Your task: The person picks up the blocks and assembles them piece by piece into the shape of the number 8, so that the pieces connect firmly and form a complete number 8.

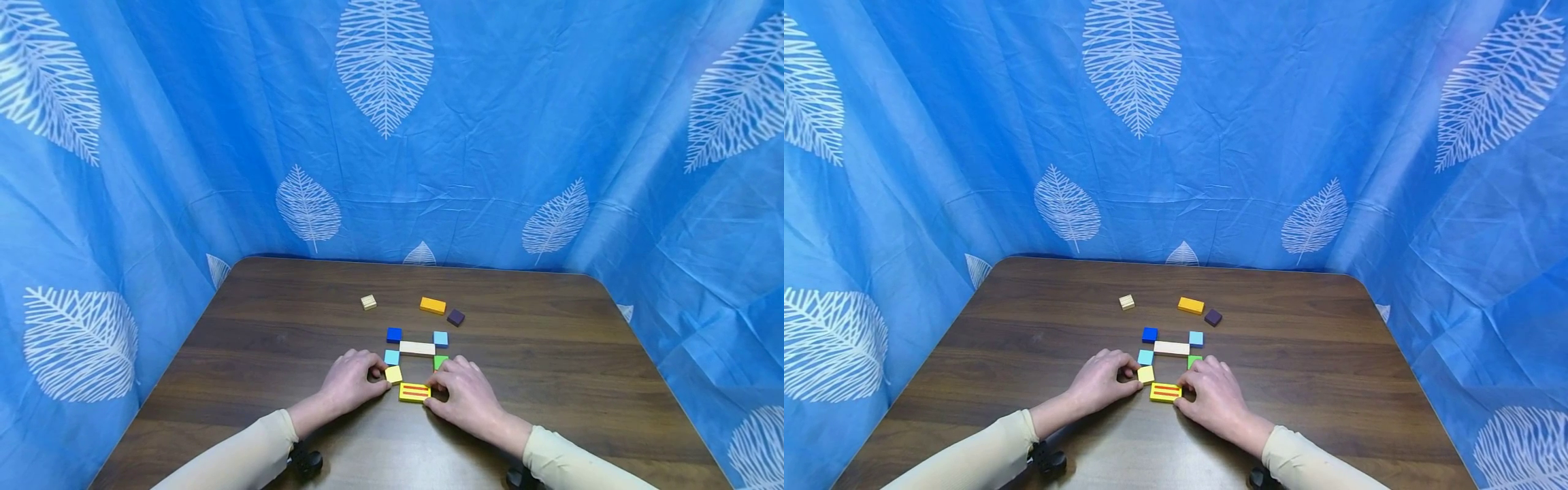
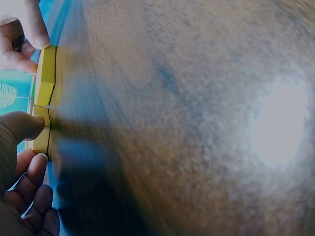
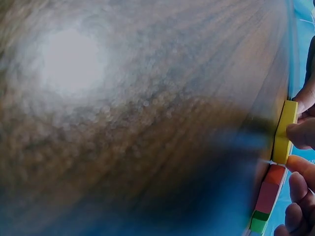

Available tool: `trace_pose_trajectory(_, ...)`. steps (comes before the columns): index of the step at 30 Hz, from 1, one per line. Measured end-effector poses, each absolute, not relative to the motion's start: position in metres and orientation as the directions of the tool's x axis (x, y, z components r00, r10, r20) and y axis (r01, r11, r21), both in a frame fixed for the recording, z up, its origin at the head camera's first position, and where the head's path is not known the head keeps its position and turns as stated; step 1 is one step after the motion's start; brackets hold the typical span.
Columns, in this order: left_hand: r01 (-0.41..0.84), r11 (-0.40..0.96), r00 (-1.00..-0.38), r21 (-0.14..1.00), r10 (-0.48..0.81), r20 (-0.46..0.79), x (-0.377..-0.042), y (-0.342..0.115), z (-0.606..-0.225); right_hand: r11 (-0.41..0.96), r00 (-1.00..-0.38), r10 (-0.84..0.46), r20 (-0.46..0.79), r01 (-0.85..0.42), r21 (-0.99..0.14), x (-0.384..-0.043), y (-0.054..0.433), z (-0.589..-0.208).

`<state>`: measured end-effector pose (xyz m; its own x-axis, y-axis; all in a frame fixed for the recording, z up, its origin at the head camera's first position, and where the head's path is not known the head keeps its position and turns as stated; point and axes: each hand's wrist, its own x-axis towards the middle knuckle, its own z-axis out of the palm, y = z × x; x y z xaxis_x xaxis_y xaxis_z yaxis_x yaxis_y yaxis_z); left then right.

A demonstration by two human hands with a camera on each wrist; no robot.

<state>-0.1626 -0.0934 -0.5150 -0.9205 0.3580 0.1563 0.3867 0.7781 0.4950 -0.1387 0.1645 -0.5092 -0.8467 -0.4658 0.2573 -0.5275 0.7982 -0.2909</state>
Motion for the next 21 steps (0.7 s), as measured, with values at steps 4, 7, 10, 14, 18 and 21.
trace_pose_trajectory(4,0.386,0.778,-0.921,0.496,0.358,0.155,-0.1626,-0.0936,-0.5148,0.797,-0.848,-0.463,0.257,-0.526,-0.299,-0.1387,0.164,-0.5089)
trace_pose_trajectory(7,0.384,0.776,-0.921,0.5,0.359,0.149,-0.1624,-0.0936,-0.5145,0.794,-0.848,-0.462,0.258,-0.525,-0.306,-0.1387,0.1633,-0.5086)
trace_pose_trajectory(10,0.379,0.774,-0.922,0.506,0.359,0.143,-0.1619,-0.0936,-0.514,0.797,-0.851,-0.458,0.257,-0.521,-0.306,-0.1388,0.163,-0.5086)
trace_pose_trajectory(14,0.374,0.774,-0.924,0.51,0.356,0.138,-0.1615,-0.0934,-0.5132,0.802,-0.855,-0.453,0.255,-0.515,-0.302,-0.1395,0.1627,-0.509)
trace_pose_trajectory(18,0.373,0.776,-0.925,0.509,0.356,0.135,-0.1617,-0.0932,-0.5126,0.804,-0.856,-0.448,0.258,-0.512,-0.302,-0.1403,0.1628,-0.5094)
trace_pose_trajectory(21,0.371,0.777,-0.925,0.508,0.356,0.131,-0.162,-0.0931,-0.5123,0.807,-0.857,-0.446,0.258,-0.509,-0.298,-0.1409,0.1631,-0.5098)
